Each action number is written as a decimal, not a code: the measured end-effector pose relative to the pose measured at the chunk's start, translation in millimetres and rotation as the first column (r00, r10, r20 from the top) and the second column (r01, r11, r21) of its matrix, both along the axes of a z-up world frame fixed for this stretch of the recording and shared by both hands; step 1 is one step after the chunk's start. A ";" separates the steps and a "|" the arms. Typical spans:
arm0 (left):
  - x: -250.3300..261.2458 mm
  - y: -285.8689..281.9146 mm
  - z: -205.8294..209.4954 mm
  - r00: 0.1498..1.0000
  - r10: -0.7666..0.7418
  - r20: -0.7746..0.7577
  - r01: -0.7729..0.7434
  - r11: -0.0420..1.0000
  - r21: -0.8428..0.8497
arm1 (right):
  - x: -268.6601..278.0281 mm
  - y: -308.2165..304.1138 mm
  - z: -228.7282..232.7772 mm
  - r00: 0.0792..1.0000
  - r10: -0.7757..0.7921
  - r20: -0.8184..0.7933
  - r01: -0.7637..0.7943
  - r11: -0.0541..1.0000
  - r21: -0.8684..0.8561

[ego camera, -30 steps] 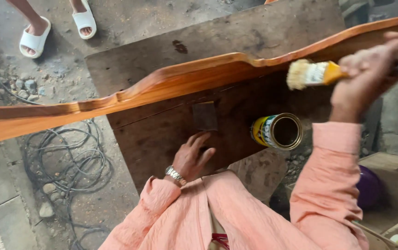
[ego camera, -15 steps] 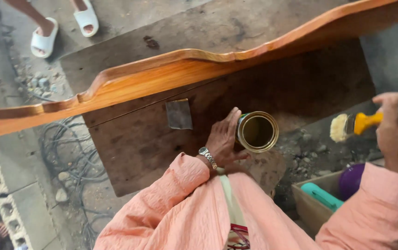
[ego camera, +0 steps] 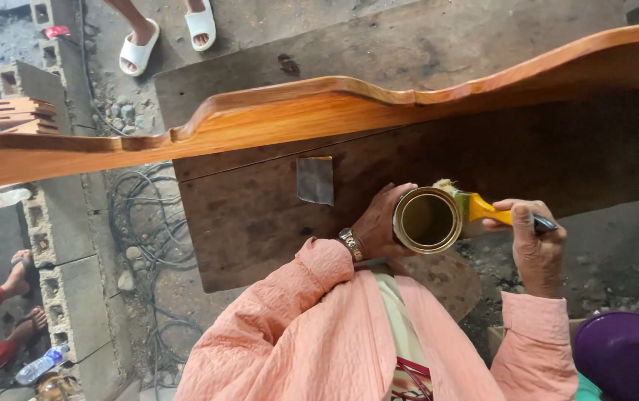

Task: The person applies a dark wood finish to a long, curved wooden piece using a paintbrush. They repeatedly dip the brush into a can of finish and apply it along the length of the wood, which is resting on a workbench.

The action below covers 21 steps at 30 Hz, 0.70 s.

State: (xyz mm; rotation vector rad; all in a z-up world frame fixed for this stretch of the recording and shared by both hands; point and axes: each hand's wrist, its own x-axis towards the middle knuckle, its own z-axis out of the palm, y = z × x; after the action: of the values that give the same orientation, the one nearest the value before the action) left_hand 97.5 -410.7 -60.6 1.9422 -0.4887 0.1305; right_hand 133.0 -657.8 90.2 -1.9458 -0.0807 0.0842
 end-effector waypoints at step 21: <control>-134.8 180.8 65.0 0.669 0.725 0.162 -0.698 0.688 -0.197 | -49.8 240.9 133.9 0.892 0.441 0.096 -0.451 0.872 0.187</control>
State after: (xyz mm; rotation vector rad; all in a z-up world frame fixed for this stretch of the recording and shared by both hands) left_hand -37.3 -229.9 4.4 1.9065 0.1781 0.8854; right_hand 83.3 -416.9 224.1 -1.6892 -0.5553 0.3220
